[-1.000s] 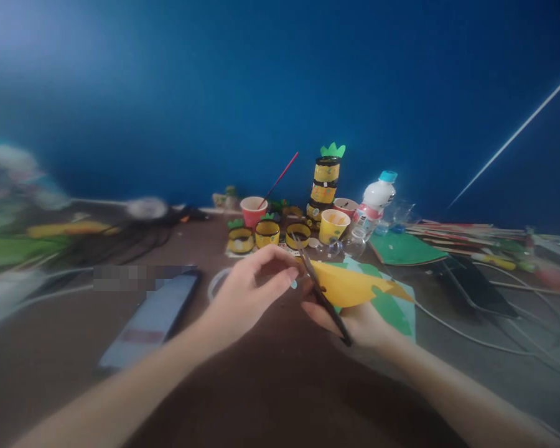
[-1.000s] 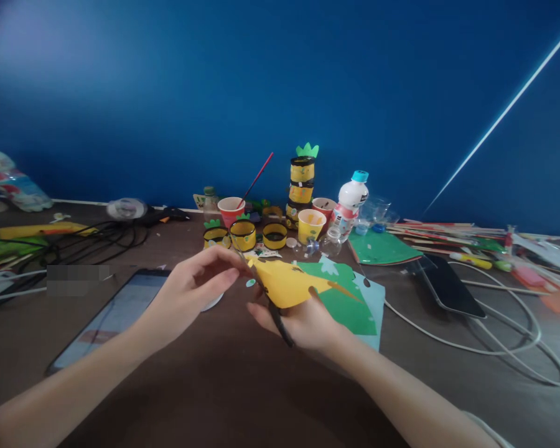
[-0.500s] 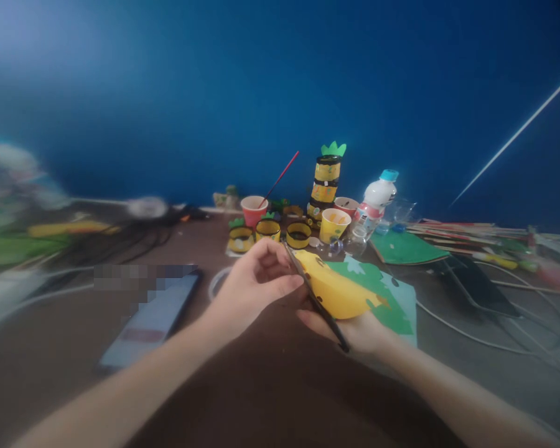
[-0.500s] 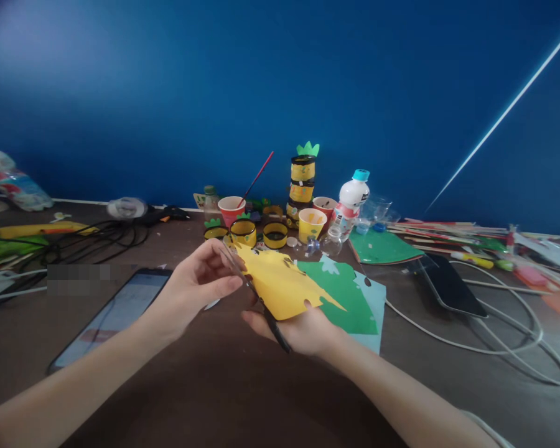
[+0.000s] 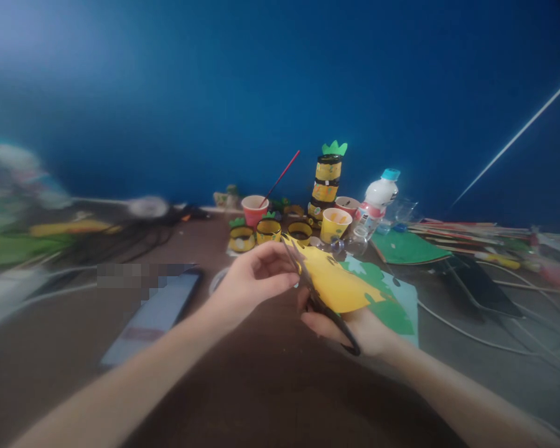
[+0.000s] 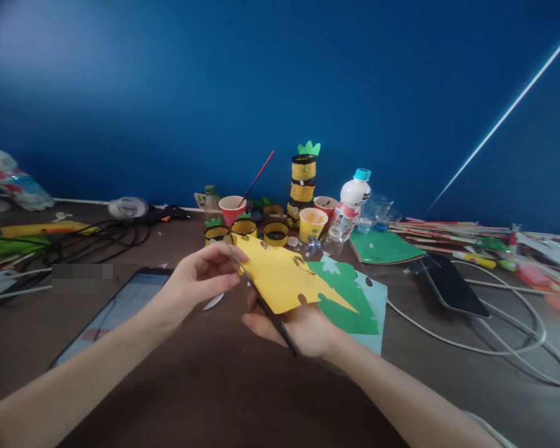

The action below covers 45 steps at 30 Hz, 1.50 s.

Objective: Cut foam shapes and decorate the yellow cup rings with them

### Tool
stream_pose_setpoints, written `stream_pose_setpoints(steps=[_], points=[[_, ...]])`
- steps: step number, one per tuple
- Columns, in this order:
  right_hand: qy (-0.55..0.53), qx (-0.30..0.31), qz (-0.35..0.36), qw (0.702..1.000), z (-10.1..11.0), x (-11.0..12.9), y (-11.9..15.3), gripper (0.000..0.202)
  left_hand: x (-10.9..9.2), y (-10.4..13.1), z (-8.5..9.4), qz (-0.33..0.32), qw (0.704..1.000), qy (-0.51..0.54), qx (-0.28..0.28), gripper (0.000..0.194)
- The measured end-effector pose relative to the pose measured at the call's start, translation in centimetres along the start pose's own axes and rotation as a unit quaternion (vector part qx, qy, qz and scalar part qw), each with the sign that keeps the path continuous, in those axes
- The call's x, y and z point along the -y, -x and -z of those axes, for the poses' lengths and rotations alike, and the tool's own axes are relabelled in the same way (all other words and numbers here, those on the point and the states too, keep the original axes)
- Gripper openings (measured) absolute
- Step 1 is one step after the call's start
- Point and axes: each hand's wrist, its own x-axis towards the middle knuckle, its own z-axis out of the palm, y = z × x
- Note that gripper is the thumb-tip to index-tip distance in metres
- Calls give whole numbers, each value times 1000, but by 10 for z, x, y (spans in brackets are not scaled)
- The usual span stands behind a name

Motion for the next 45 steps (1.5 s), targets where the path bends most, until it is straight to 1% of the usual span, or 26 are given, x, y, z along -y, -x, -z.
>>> stream_pose_setpoints(steps=[4, 7, 10, 17, 24, 31, 37, 40, 45], points=[[-51, 13, -14, 999, 2, 4, 1, 9, 2, -1, 2, -17, 1000, 18, 9, 20], [-58, 33, -42, 997, 3, 7, 1, 11, 4, -1, 4, -23, 999, 16, 16, 20], [-53, 46, -51, 996, 4, 10, 1, 12, 6, -2, 5, -32, 999, 12, 17, 18], [-46, 33, -52, 997, 3, 10, 1, 9, 8, -1, 4, -24, 1000, -1, 6, 14], [-31, 49, -50, 997, 5, 11, 1, 11, 9, -1, 5, -22, 1000, -5, 16, 14], [-62, 62, -91, 992, 4, 10, 3, 17, 8, 0, 5, -23, 999, -14, 29, 18], [-37, 71, -92, 993, 6, 14, 2, 15, 6, 0, 4, -19, 999, -13, 26, 16], [-44, 72, -96, 992, 6, 16, 1, 14, 7, 0, 4, -29, 999, -11, 20, 13], [-51, 75, -109, 990, 6, 17, 2, 15, 8, -1, 5, -26, 999, -11, 18, 13]])
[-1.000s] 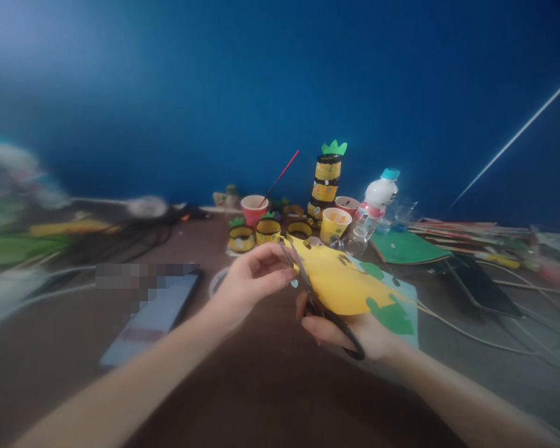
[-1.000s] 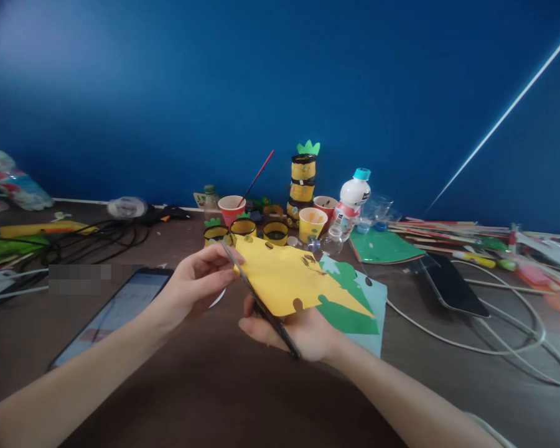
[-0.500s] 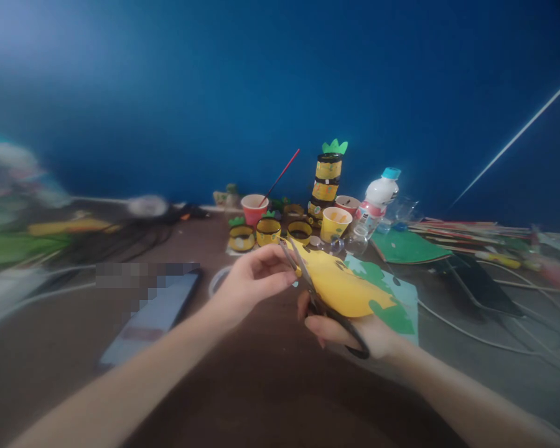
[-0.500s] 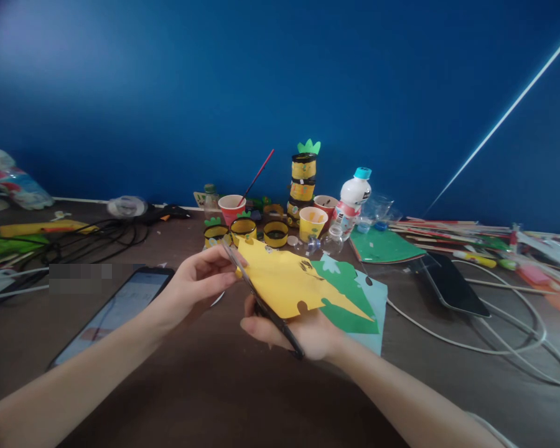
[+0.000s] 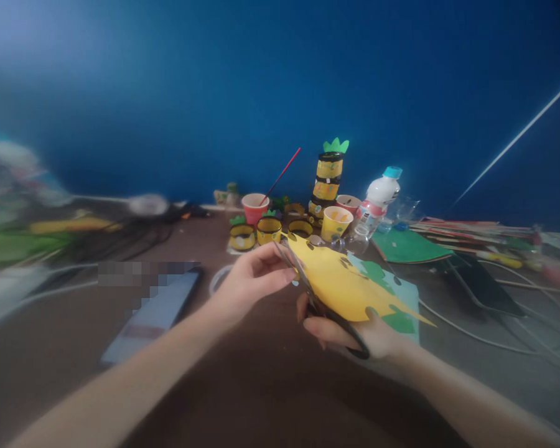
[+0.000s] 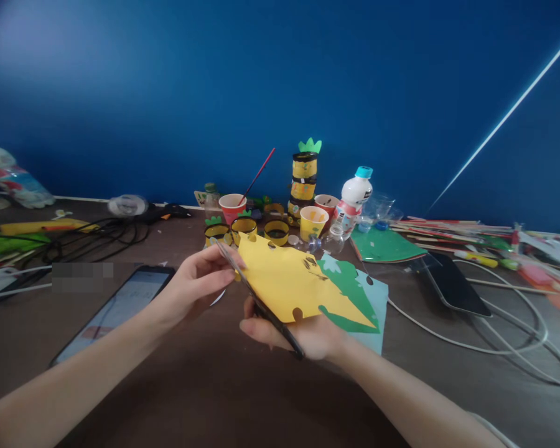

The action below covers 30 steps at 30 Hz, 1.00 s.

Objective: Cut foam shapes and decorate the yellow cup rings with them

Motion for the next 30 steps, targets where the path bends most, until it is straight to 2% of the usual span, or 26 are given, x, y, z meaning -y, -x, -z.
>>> stream_pose_setpoints(steps=[13, 23, 30], points=[[31, 23, 1, 999, 2, -3, -1, 17, 0, -1, 3, 2, 1000, 13, 19, 13], [61, 17, -20, 998, 4, 0, 1, 18, -5, 0, 5, 13, 999, -17, 26, 11], [146, 22, 9, 989, 11, 4, 3, 19, -2, 0, 10, 13, 997, 13, 73, 22]])
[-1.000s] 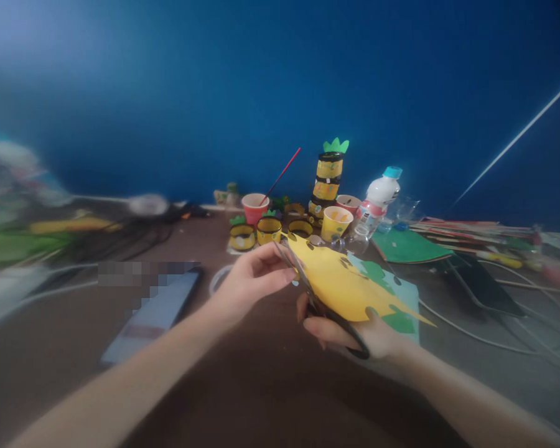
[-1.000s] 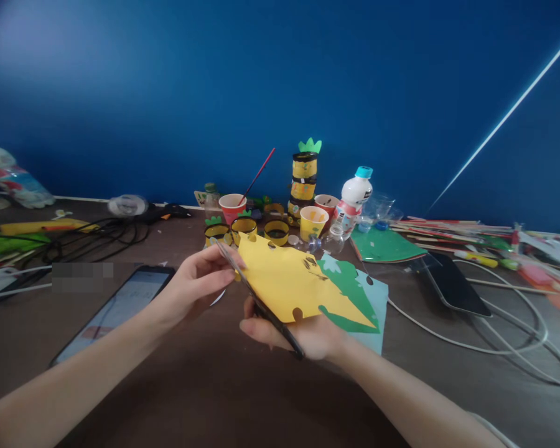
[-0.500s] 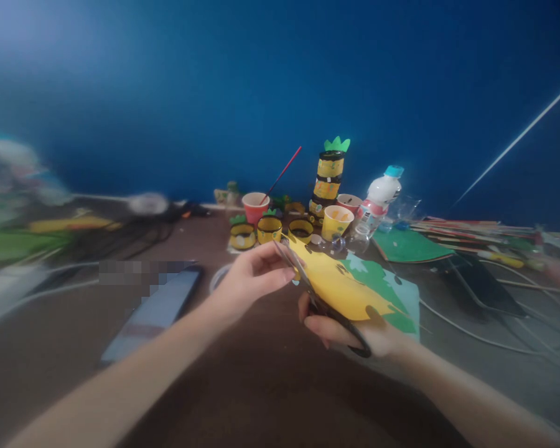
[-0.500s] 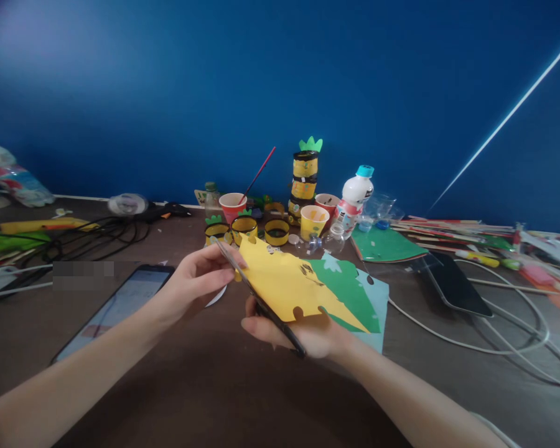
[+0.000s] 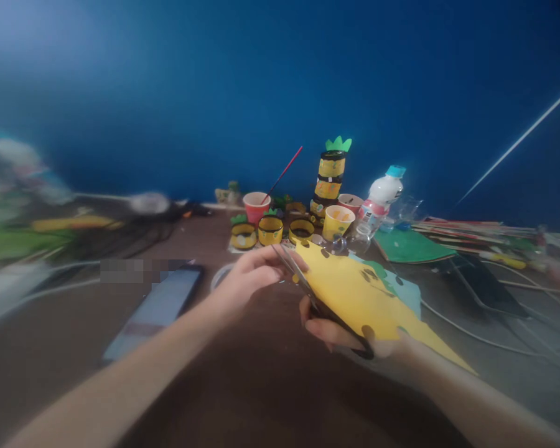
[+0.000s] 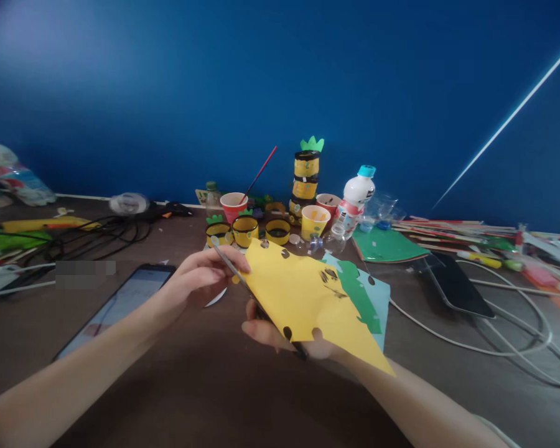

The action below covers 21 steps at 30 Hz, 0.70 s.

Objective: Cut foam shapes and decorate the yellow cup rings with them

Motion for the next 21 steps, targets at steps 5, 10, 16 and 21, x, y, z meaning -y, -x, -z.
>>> stream_pose_setpoints(steps=[5, 10, 16, 21], points=[[9, 3, 4, 1000, 1, 1, -1, 20, 1, 0, 1, 7, 1000, -3, 15, 24], [26, -11, -1, 1000, 1, 5, -1, 20, -1, 1, -1, 17, 1000, -12, 14, 21], [41, 0, -20, 999, 3, 6, 0, 22, -6, 1, -3, 14, 999, -34, 23, 19], [98, 11, -28, 995, 7, 9, -1, 18, -7, 1, -3, 27, 999, -41, 23, 17]])
